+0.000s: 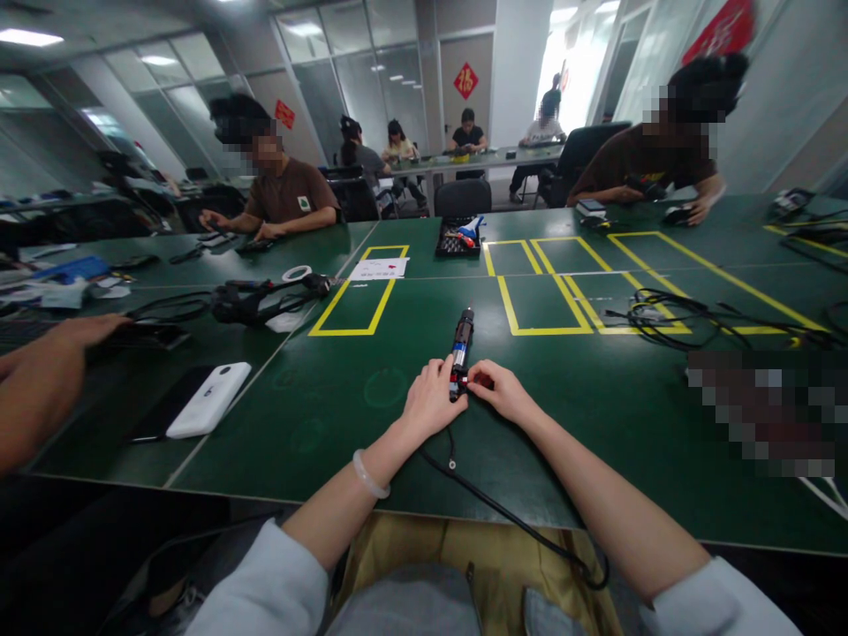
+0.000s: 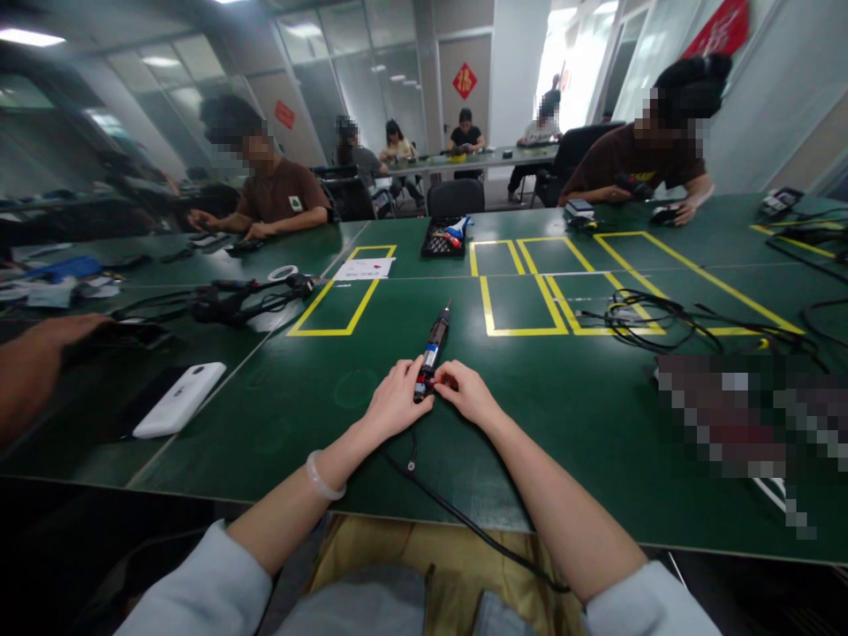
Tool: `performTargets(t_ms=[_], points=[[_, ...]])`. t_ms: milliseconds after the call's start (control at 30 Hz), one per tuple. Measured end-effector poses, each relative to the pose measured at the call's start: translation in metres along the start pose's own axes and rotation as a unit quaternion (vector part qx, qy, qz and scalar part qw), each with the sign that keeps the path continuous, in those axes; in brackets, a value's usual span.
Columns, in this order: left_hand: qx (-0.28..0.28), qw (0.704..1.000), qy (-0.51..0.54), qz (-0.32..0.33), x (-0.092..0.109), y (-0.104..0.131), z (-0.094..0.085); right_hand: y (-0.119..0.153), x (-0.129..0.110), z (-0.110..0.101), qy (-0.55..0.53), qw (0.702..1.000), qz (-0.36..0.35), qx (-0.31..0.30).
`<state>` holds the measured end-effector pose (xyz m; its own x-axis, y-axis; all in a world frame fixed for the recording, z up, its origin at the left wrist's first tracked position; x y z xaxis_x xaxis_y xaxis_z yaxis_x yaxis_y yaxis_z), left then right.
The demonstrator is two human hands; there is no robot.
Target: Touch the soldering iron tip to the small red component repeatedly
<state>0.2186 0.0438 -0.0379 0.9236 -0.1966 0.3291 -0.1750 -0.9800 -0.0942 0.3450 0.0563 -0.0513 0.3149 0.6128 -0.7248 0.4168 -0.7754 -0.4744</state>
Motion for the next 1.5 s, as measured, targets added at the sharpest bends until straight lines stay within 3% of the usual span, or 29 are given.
performTargets(t_ms=[400, 600, 733, 933, 1333, 1500], points=[[0.028, 0.999, -0.025, -0.018, 0.011, -0.004, -0.003, 0.002, -0.003, -0.009, 0.03, 0.999, 0.024, 0.032], [0.047, 0.998, -0.036, -0.015, 0.005, -0.008, -0.006, 0.004, 0.001, -0.01, -0.017, 0.998, 0.045, 0.041], [0.048, 0.996, -0.075, -0.012, -0.011, -0.006, -0.014, 0.005, 0.001, -0.007, -0.037, 0.998, 0.053, 0.021], [0.042, 0.99, -0.127, -0.045, -0.07, 0.001, -0.038, 0.006, 0.003, -0.005, -0.049, 0.996, 0.07, 0.006], [0.048, 0.945, -0.261, -0.189, -0.252, 0.006, -0.102, 0.004, -0.001, 0.001, -0.04, 0.996, 0.077, -0.022], [0.045, 0.932, -0.27, -0.238, -0.296, 0.007, -0.118, 0.004, -0.002, 0.002, -0.035, 0.996, 0.074, -0.027]])
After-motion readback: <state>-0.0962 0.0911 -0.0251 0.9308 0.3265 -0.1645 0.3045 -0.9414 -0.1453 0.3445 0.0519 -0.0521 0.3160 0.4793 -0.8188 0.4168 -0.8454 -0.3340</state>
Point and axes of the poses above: each hand's wrist, its own y-axis away from the middle knuckle, its own z-axis out of the palm, x = y × z, the point moved 8 cm from there along -y, towards the middle knuckle, and after that the axes turned 10 degrees about -z, right-handed, at the moved point
